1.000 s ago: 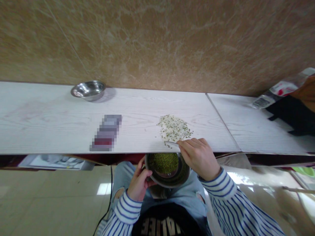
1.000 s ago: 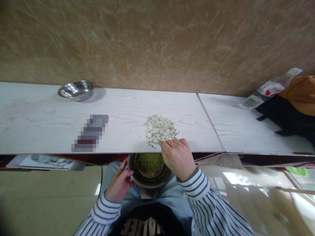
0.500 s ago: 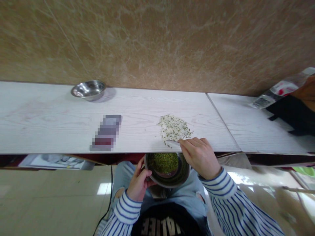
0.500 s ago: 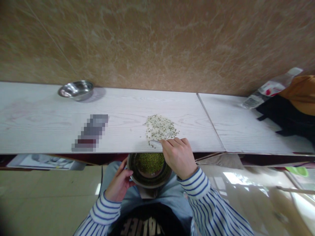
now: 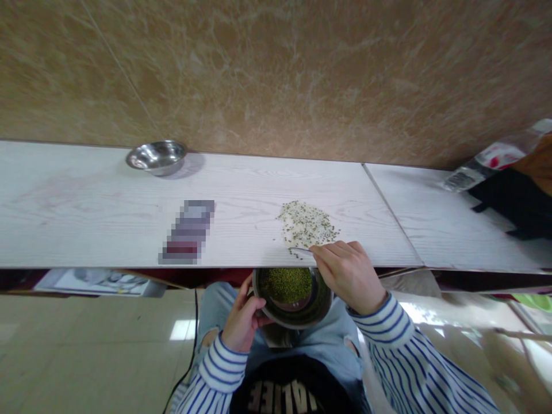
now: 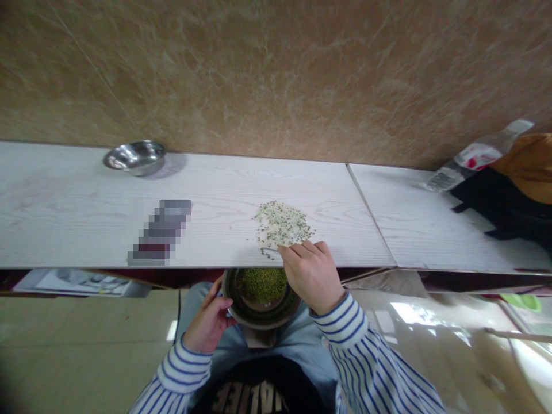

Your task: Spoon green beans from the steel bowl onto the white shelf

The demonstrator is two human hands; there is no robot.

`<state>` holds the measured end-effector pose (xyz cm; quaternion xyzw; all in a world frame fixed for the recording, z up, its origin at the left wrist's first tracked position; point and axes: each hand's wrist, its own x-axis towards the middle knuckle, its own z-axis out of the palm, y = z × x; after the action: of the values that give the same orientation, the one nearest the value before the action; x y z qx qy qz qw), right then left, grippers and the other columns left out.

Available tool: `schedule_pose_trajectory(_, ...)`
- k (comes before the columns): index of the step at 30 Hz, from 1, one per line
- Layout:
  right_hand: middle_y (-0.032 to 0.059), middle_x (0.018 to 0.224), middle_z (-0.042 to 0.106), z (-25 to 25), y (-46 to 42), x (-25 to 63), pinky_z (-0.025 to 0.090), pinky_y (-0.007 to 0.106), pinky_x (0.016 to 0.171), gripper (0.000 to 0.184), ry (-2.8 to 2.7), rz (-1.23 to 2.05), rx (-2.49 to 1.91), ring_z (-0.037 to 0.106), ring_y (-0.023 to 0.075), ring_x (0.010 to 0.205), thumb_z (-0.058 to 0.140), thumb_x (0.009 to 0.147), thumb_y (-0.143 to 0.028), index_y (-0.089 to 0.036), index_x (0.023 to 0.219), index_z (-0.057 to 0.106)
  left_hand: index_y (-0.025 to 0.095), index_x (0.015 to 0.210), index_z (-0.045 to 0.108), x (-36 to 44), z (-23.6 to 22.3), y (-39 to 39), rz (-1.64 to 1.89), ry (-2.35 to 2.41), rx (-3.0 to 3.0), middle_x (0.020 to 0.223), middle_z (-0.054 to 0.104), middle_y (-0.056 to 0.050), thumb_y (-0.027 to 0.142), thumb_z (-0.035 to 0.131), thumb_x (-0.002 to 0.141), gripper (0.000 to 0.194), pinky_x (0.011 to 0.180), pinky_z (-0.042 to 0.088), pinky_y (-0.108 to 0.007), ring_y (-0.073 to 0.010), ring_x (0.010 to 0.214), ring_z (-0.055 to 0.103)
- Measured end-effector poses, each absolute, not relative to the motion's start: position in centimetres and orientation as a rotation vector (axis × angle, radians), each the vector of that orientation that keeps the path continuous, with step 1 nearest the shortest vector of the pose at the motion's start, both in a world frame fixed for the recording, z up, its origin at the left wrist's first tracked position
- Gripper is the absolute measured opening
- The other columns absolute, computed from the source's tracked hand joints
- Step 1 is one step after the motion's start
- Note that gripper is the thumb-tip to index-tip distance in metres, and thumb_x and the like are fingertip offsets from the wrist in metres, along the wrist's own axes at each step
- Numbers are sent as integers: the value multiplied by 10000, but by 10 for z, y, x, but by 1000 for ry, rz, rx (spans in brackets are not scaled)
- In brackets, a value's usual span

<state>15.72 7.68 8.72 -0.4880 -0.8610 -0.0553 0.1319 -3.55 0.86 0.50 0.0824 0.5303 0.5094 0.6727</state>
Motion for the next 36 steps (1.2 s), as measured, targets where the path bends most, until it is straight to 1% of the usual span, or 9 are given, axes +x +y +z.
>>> schedule_pose_trajectory(3, 23, 825, 658, 87, 76, 160, 287, 292, 706, 218, -2503, -139, -1422, 545, 142, 814, 431, 869, -208, -222, 1002, 602, 291, 1243, 432, -36, 4, 8, 1146, 1187, 205, 854, 610, 4, 134, 564, 572, 702, 496, 477, -253, -125, 629, 542)
schedule_pose_trajectory(8, 21, 821, 654, 87, 79, 159, 286, 296, 712, 211, -2507, -109, -1425, 541, 150, 815, 423, 873, -203, -218, 999, 591, 271, 1256, 419, -39, 2, 5, 1150, 1190, 187, 822, 611, 7, 124, 569, 573, 715, 509, 474, -254, -127, 633, 538)
schedule_pose_trajectory(11, 26, 816, 652, 88, 78, 158, 285, 297, 710, 206, -2518, -103, -1408, 543, 149, 817, 425, 874, -207, -214, 990, 595, 263, 1245, 433, -42, 1, 2, 1159, 1195, 191, 851, 618, 5, 124, 579, 572, 703, 515, 469, -253, -125, 637, 533)
schedule_pose_trajectory(17, 20, 836, 652, 89, 74, 161, 280, 298, 712, 201, -2527, -78, -1408, 538, 145, 825, 427, 877, -218, -217, 989, 594, 234, 1188, 479, -49, -1, -7, 1175, 1222, 199, 952, 627, -25, 132, 594, 566, 641, 494, 448, -246, -153, 688, 553)
schedule_pose_trajectory(20, 17, 844, 651, 88, 75, 161, 280, 298, 714, 194, -2521, -90, -1411, 537, 143, 827, 437, 875, -220, -217, 996, 589, 235, 1176, 487, -51, -2, -10, 1173, 1249, 197, 931, 627, -19, 122, 593, 557, 637, 483, 434, -241, -149, 673, 546)
schedule_pose_trajectory(27, 2, 839, 647, 88, 74, 157, 277, 298, 705, 187, -2557, -73, -1374, 530, 143, 824, 437, 876, -221, -226, 995, 581, 234, 1170, 488, -50, -1, -10, 1163, 1233, 223, 941, 625, -15, 111, 575, 542, 646, 469, 406, -222, -156, 722, 537)
schedule_pose_trajectory(36, 7, 842, 646, 84, 71, 152, 280, 298, 706, 192, -2548, -88, -1361, 526, 140, 817, 436, 873, -203, -226, 996, 581, 220, 1214, 459, -47, 3, -10, 1145, 1221, 239, 950, 615, -36, 111, 568, 556, 675, 488, 433, -239, -151, 689, 533)
